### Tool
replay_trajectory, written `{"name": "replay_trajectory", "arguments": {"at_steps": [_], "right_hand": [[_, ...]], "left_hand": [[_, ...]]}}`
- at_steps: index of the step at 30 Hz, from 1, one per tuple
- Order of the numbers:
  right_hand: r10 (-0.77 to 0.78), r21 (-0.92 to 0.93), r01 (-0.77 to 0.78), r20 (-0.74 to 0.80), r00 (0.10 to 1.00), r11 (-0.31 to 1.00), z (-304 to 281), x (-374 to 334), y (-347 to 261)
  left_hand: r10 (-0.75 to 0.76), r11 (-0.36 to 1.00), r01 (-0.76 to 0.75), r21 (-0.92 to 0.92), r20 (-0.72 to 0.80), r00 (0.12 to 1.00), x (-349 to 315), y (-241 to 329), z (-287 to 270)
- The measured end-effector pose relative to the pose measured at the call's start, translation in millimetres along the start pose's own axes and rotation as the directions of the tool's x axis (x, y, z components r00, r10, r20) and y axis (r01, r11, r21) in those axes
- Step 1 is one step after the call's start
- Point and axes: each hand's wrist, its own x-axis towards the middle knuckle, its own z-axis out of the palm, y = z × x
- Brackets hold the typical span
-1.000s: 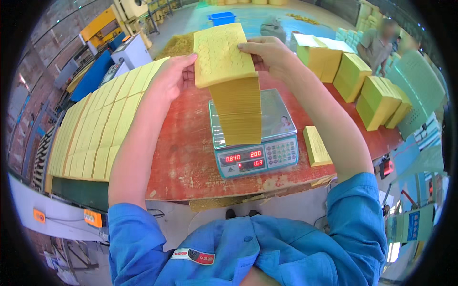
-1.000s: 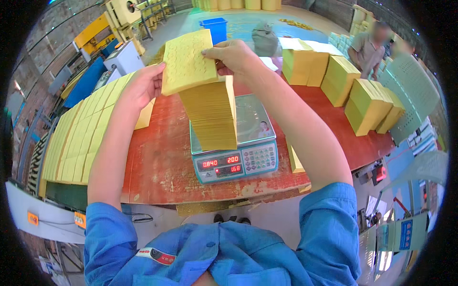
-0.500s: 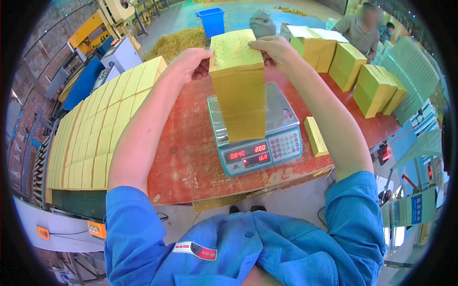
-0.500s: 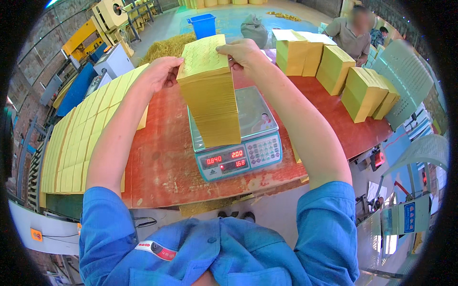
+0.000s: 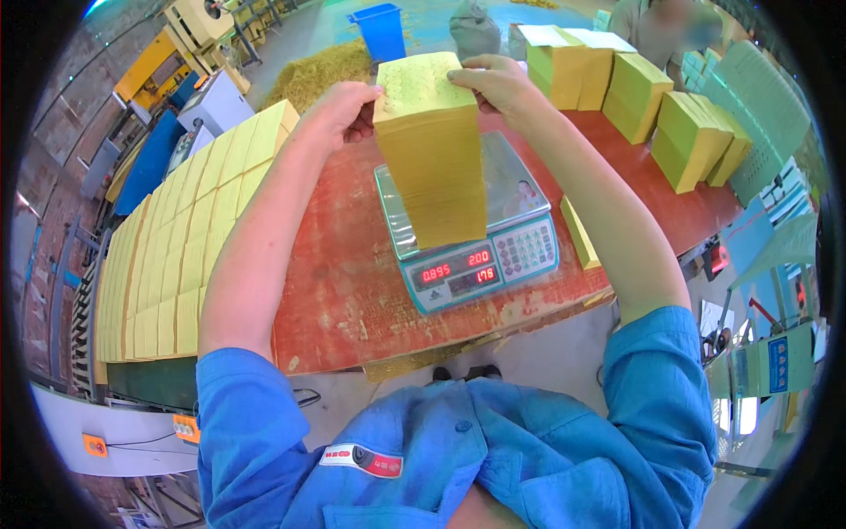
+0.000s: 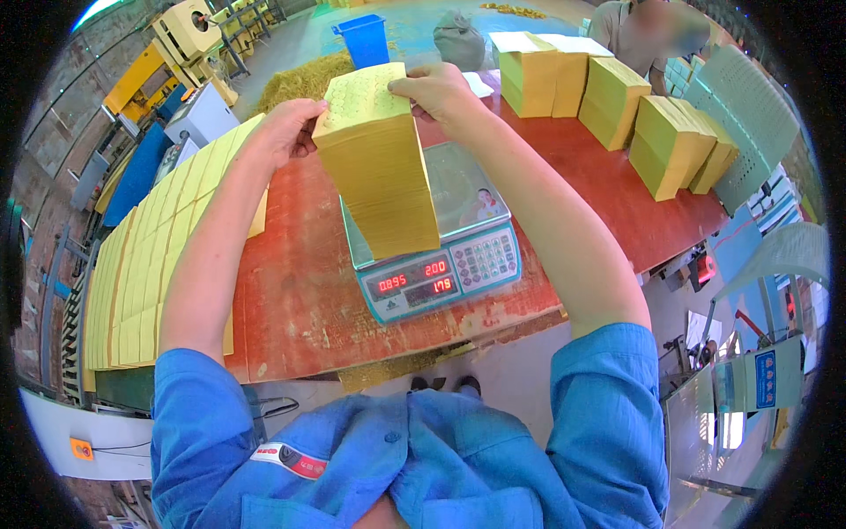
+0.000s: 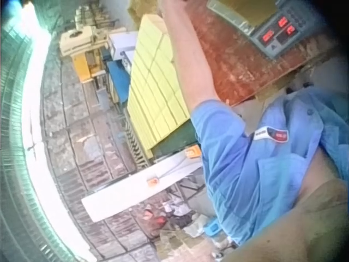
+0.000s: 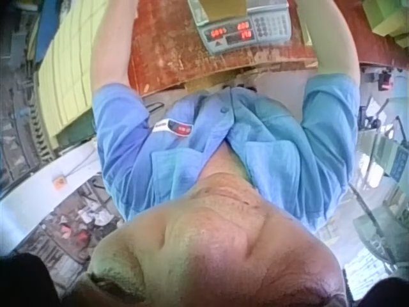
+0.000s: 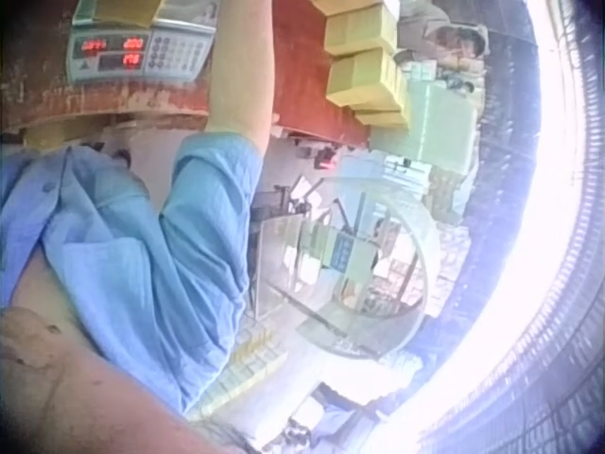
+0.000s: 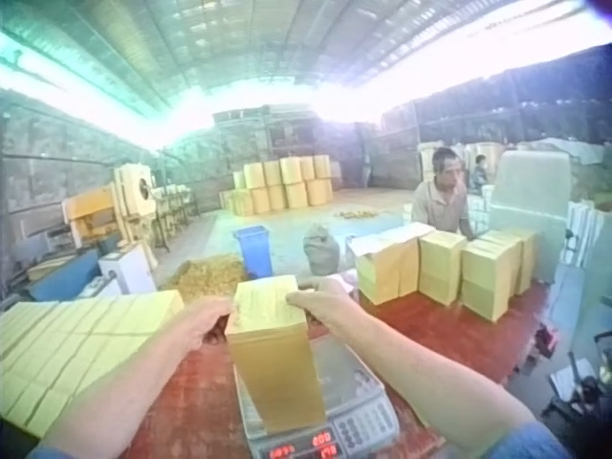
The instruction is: Weighing and counting stacks of yellow paper sheets in a factory setting.
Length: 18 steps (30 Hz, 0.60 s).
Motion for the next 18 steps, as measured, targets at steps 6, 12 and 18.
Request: {"name": "replay_trajectory", "arguments": {"at_steps": [6, 12, 18], "right_hand": [[-0.298, -0.393, 0.229, -0.125, 0.946, 0.891, 10, 6, 17], [-0.324, -0.454, 0.240, -0.115, 0.939, 0.858, 9, 6, 25], [-0.223, -0.166, 0.215, -0.026, 0.975, 0.962, -15, -8, 19]], "left_hand": [[0.040, 0.999, -0.041, -0.026, -0.015, 0.999, -3, -11, -2], [0.123, 0.992, -0.122, 0.022, -0.016, 0.992, -1, -26, -1], [0.132, 0.991, -0.119, 0.069, -0.235, 0.963, -41, -33, 5]]}}
